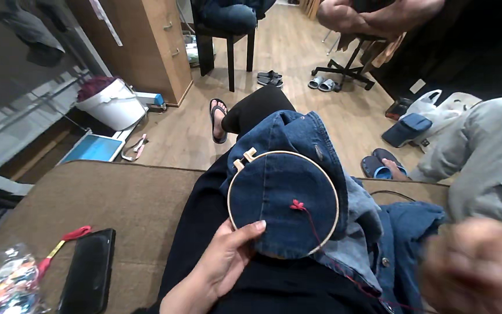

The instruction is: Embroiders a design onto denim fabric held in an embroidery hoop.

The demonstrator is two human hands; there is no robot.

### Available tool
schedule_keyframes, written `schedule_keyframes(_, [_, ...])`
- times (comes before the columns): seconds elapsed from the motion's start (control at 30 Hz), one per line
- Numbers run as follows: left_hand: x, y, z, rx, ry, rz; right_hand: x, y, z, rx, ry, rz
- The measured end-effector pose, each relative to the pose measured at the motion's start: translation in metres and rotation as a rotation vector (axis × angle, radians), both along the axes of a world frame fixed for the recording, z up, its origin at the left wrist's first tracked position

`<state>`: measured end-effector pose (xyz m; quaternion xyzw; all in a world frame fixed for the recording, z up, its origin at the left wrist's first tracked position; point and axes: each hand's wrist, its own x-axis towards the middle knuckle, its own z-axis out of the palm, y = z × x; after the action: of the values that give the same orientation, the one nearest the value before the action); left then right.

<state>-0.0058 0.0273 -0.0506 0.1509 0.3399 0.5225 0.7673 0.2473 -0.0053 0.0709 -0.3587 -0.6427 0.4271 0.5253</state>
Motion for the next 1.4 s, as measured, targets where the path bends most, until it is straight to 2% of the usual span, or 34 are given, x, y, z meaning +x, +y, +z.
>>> schedule_keyframes(0.07, [0.003, 0.0, 0.001, 0.025, -0.136, -0.014, -0.015, 0.011, -0.031, 0.018, -0.059, -0.049])
schedule_keyframes(0.17, [-0.003, -0.002, -0.009, 0.267, -0.335, -0.064, -0.031, 0.024, -0.067, 0.155, -0.215, -0.198])
schedule_keyframes(0.27, [-0.009, 0.007, -0.025, 0.512, -0.559, -0.133, -0.046, 0.034, -0.09, 0.271, -0.324, -0.262])
schedule_keyframes(0.37, [-0.009, 0.01, -0.033, 0.543, -0.657, -0.177, -0.053, 0.036, -0.102, 0.269, -0.354, -0.296])
schedule_keyframes(0.57, [-0.01, 0.008, -0.035, 0.528, -0.619, -0.122, -0.055, 0.032, -0.104, 0.304, -0.438, -0.36])
schedule_keyframes(1.0, [-0.011, 0.008, -0.037, 0.525, -0.639, -0.125, -0.052, 0.032, -0.104, 0.285, -0.446, -0.363])
schedule_keyframes(1.4, [-0.012, 0.009, -0.037, 0.549, -0.651, -0.137, -0.056, 0.032, -0.094, 0.301, -0.565, -0.393])
